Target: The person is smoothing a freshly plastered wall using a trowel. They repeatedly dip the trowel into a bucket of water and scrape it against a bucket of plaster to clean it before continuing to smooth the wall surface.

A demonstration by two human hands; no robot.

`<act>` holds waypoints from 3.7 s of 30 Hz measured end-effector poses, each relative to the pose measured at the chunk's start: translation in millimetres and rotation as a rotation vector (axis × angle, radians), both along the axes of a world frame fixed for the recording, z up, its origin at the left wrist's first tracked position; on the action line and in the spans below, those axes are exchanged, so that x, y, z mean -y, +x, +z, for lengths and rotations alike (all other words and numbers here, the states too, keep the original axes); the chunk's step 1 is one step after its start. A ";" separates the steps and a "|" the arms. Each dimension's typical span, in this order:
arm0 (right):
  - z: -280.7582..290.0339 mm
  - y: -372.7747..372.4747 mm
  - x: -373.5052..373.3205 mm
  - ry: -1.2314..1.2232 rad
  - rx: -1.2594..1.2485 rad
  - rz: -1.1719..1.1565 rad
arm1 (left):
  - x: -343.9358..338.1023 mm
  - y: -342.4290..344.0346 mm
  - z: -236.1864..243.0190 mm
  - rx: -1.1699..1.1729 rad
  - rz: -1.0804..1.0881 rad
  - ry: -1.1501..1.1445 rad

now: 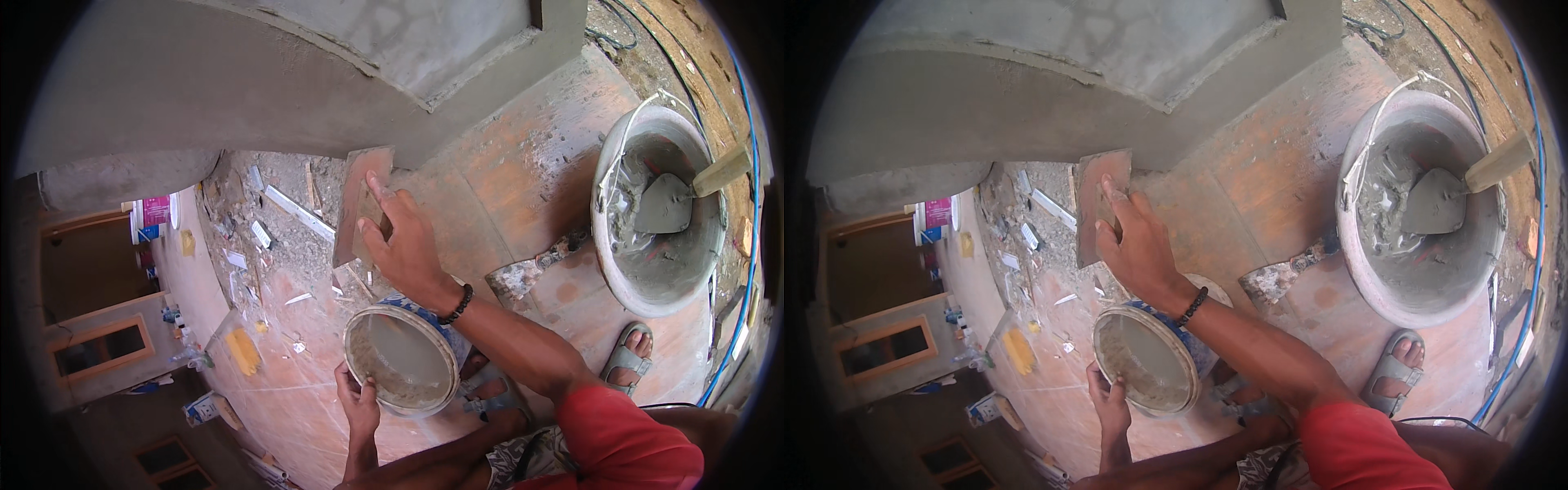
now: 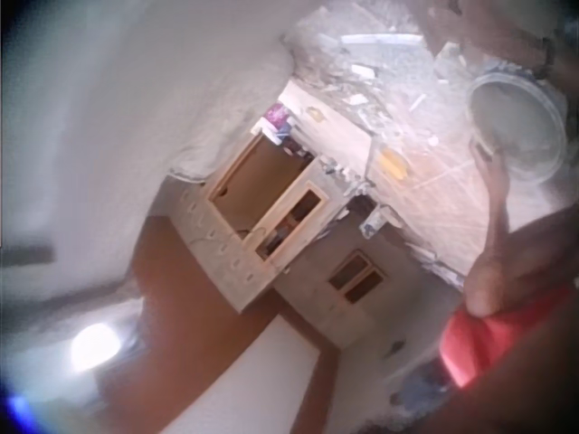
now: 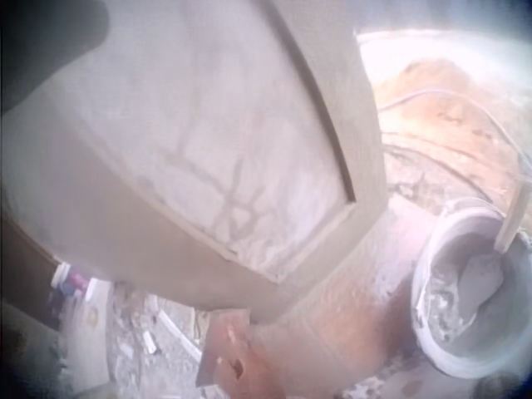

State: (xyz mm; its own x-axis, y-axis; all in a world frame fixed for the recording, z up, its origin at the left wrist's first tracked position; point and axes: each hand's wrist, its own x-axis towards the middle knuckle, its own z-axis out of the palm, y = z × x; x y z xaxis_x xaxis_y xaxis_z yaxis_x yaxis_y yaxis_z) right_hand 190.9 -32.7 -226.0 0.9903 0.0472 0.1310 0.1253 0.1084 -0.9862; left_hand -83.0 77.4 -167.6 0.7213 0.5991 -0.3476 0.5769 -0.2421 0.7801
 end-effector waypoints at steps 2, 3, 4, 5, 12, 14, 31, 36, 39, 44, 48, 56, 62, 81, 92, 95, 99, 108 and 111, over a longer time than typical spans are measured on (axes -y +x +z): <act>18.8 2.9 12.0 0.037 0.050 -0.138 | -1.5 -3.5 -1.0 0.000 -0.018 -0.012; 29.8 25.4 16.8 0.060 0.105 -0.250 | -2.0 -3.2 -1.7 0.006 -0.030 -0.017; 36.0 41.5 18.3 0.082 0.165 -0.369 | -2.0 -1.6 -1.4 0.012 -0.032 -0.023; 39.0 46.0 12.2 0.048 0.158 -0.375 | -1.0 0.0 -1.9 0.023 -0.032 -0.027; 22.5 2.5 -12.8 -0.029 0.104 -0.074 | -4.1 -5.1 -4.9 0.003 -0.020 0.025; 37.3 4.1 2.0 0.009 0.149 -0.132 | -2.9 0.0 -2.8 -0.005 -0.015 0.003; 103.5 69.8 5.7 -0.037 0.295 -0.436 | -3.5 4.5 -4.9 0.013 -0.036 -0.026; 73.9 16.4 -2.1 -0.073 0.265 -0.157 | 0.0 -2.3 -3.0 0.020 0.021 -0.017; 84.7 27.6 14.4 0.027 0.280 -0.252 | -2.9 -1.0 -4.6 -0.012 -0.037 0.021; 114.8 67.6 8.7 -0.064 0.422 -0.442 | -2.4 4.1 -5.3 0.005 -0.030 -0.007; 52.3 25.6 11.2 -0.216 0.377 -0.033 | -2.5 -3.8 -6.2 0.045 -0.012 0.005; 14.7 20.8 147.3 0.414 -0.314 -0.037 | -3.5 -3.1 -6.2 0.044 -0.009 -0.057; 25.6 64.9 155.8 0.131 -0.390 0.129 | -3.2 -0.6 -7.2 0.041 -0.026 -0.036; 39.4 95.5 135.4 0.059 -0.250 0.197 | -2.1 1.7 -7.4 0.111 -0.028 -0.115; 148.6 100.1 142.7 0.227 0.017 0.260 | -0.8 3.4 -5.9 0.104 -0.032 -0.074; 180.4 98.1 149.8 0.435 0.027 0.364 | -0.5 2.5 -5.4 0.079 -0.023 -0.056; 137.9 105.9 182.5 0.464 0.182 0.225 | -1.5 0.5 -6.3 0.081 -0.025 -0.069; 29.0 24.8 75.7 0.306 -0.059 0.007 | -4.1 -1.1 -9.4 0.096 -0.035 -0.083; 42.8 34.6 47.2 0.206 0.140 -0.137 | -3.8 -2.6 -8.5 0.093 -0.031 -0.082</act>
State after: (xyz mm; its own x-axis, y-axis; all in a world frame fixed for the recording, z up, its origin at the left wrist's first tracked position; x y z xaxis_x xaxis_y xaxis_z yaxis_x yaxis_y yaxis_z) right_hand 225.5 -79.9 -183.2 0.9570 -0.1276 0.2603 0.2864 0.2772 -0.9171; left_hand -85.6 81.2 -176.1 0.7703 0.5483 -0.3257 0.4948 -0.1915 0.8477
